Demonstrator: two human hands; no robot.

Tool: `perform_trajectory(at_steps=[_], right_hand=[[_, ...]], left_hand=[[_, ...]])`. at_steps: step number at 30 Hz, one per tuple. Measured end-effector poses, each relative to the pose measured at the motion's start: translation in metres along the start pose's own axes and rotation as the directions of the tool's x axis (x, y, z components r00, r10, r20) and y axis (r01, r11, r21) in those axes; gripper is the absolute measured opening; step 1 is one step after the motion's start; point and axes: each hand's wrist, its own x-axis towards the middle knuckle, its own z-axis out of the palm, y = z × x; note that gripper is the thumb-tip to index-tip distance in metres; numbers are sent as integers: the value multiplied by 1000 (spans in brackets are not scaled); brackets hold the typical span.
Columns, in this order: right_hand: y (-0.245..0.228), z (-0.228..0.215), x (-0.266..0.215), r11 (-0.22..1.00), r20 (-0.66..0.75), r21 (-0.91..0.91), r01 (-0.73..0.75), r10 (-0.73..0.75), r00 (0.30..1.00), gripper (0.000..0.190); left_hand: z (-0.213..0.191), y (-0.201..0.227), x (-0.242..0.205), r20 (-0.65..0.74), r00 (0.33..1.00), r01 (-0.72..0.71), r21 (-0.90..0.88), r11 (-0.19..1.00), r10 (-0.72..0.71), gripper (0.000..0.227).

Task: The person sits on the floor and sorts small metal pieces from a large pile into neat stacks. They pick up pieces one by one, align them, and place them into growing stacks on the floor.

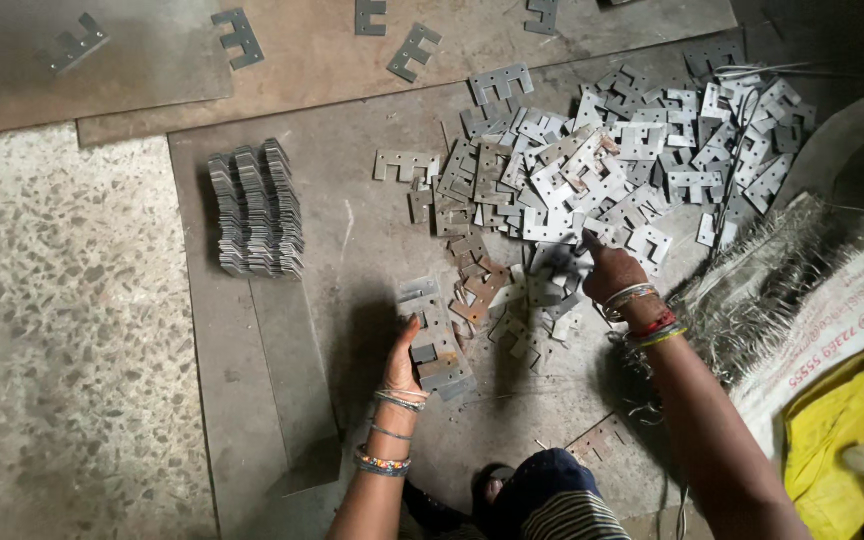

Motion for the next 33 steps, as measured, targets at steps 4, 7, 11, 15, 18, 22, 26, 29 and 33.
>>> perform_trajectory(at_steps=[4, 7, 11, 15, 18, 22, 26, 29, 33], right_hand=[[-2, 4, -27, 989, -290, 86, 124, -95, 952, 46], [-17, 10, -30, 947, -486, -67, 313, -305, 819, 50], [-41, -10, -38, 977, -293, 111, 181, -142, 946, 32], [-55, -48, -71, 865, -63, 491, 104, -84, 994, 35], [-68, -61, -87, 752, 42, 641, 153, -234, 971, 41], [-84, -49, -70, 913, -43, 400, 80, -69, 997, 53], [-94, -2, -57, 993, -285, 46, 109, -92, 954, 40], [-92, 24, -58, 996, -115, 76, 48, -39, 993, 40], [-88, 23, -73, 994, -216, -30, 109, -113, 970, 30]], left_hand=[[1, -2, 0, 46, 999, 3, -6, 1000, -3, 51], [7, -2, -3, 142, 987, 81, -48, 996, -73, 56], [9, -1, -6, 179, 978, 117, -42, 992, -107, 60], [-3, -14, -4, 174, 985, 5, 59, 998, -15, 61], [-10, -21, 1, 108, 993, 39, -12, 999, -37, 66], [-7, -20, -1, 138, 989, 64, -30, 997, -60, 70], [-2, -15, -10, 48, 997, 51, 119, 992, -57, 64], [0, -7, -15, 63, 994, 89, 0, 996, -89, 63], [-2, -2, -12, 147, 986, 86, -65, 994, -76, 69]])
